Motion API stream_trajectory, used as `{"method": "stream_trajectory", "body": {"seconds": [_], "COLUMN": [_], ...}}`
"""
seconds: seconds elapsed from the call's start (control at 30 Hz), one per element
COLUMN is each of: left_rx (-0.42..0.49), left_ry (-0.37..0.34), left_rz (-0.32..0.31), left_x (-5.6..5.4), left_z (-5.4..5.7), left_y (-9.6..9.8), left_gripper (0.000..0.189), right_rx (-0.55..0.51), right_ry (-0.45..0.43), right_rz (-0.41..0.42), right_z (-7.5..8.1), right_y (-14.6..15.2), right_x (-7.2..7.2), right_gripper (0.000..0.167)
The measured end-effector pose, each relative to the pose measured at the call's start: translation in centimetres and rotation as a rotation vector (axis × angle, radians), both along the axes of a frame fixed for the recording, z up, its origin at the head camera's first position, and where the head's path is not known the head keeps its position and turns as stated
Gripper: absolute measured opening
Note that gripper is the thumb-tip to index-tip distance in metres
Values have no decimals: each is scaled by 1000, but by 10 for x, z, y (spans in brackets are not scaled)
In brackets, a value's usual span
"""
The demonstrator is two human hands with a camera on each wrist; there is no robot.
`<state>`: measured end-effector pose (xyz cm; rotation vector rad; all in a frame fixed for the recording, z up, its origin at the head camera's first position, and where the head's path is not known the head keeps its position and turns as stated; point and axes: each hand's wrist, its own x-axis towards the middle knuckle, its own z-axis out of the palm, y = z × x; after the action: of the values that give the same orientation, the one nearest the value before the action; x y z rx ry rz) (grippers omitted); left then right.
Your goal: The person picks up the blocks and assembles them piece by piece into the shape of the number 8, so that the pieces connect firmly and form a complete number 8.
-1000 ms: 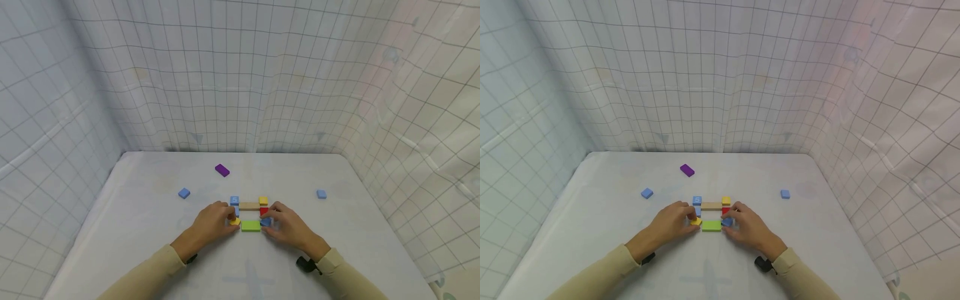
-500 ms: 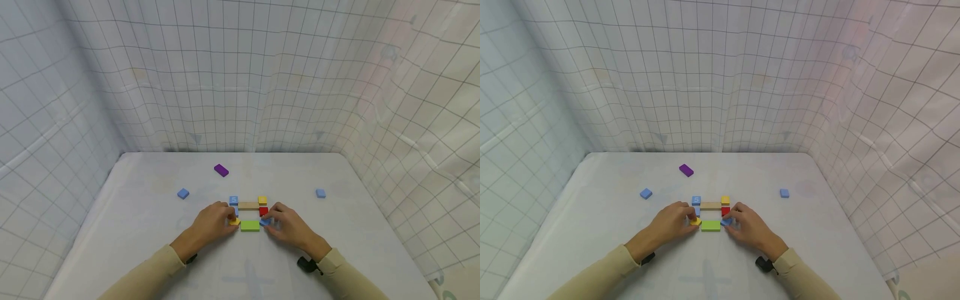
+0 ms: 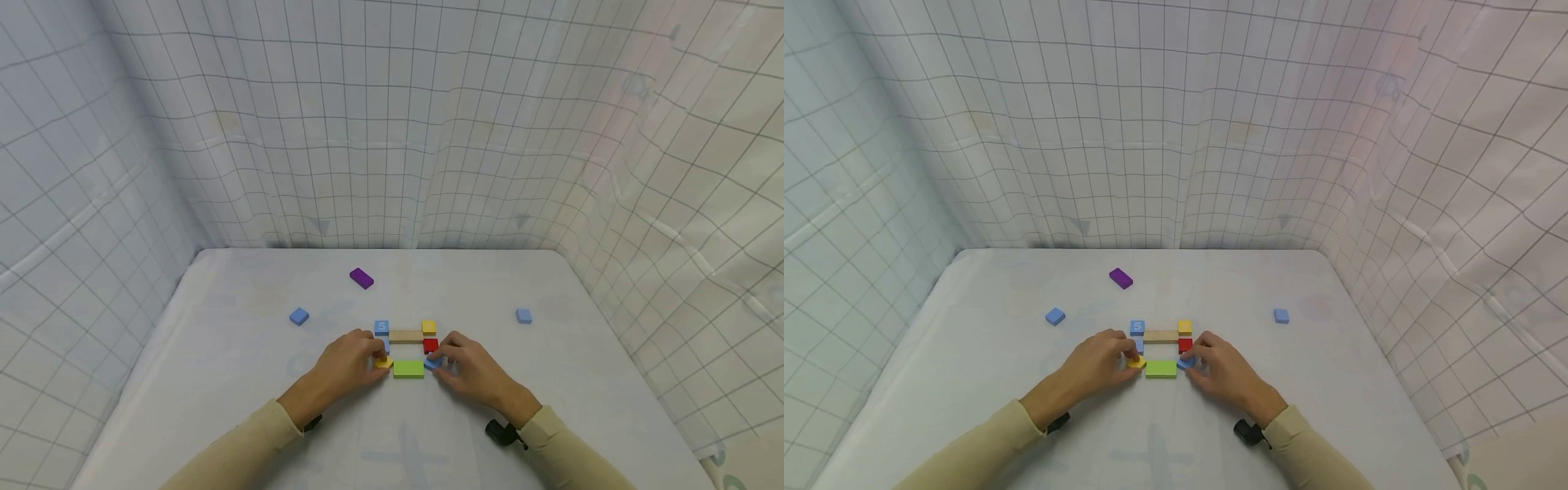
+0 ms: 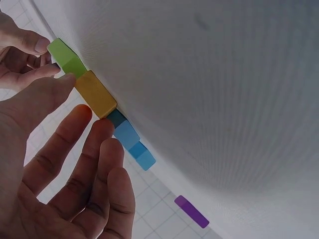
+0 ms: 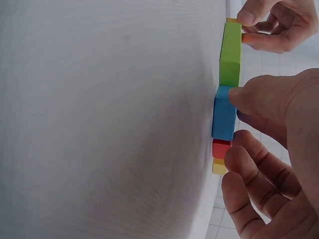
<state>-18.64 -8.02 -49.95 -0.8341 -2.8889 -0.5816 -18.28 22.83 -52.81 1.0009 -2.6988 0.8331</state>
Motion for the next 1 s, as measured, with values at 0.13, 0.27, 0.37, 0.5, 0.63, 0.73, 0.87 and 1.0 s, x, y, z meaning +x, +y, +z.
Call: {"method": "stream_trajectory", "body": {"seconds": [0.13,0.27,0.37,0.5,0.63,0.73,0.87,1.0], "left_rx": [-2,-5,-1,6,28,62,106,124], "left_ry": [-1,-3,-7,-26,-43,-52,-75,-108], "left_rz": [0,6,6,13,43,76,113,136], "left_x": [0,-1,0,-1,-4,-8,-15,-21], "left_z": [-1,-1,-1,0,5,8,8,5], "left_y": [0,1,1,-1,-5,-9,-13,-13], "left_gripper": [18,18,17,18,19,19,17,15], "right_rx": [-3,-1,0,4,-19,-39,-36,-30], "right_ry": [-7,-16,-17,-10,-1,-3,-36,-80], "right_rz": [3,4,2,4,-18,-58,-104,-120], "right_z": [0,1,1,2,8,13,15,13], "right_y": [0,0,0,1,4,7,9,10], "right_x": [0,0,0,0,-2,-7,-14,-20], "right_gripper": [21,21,21,22,24,26,27,26]}}
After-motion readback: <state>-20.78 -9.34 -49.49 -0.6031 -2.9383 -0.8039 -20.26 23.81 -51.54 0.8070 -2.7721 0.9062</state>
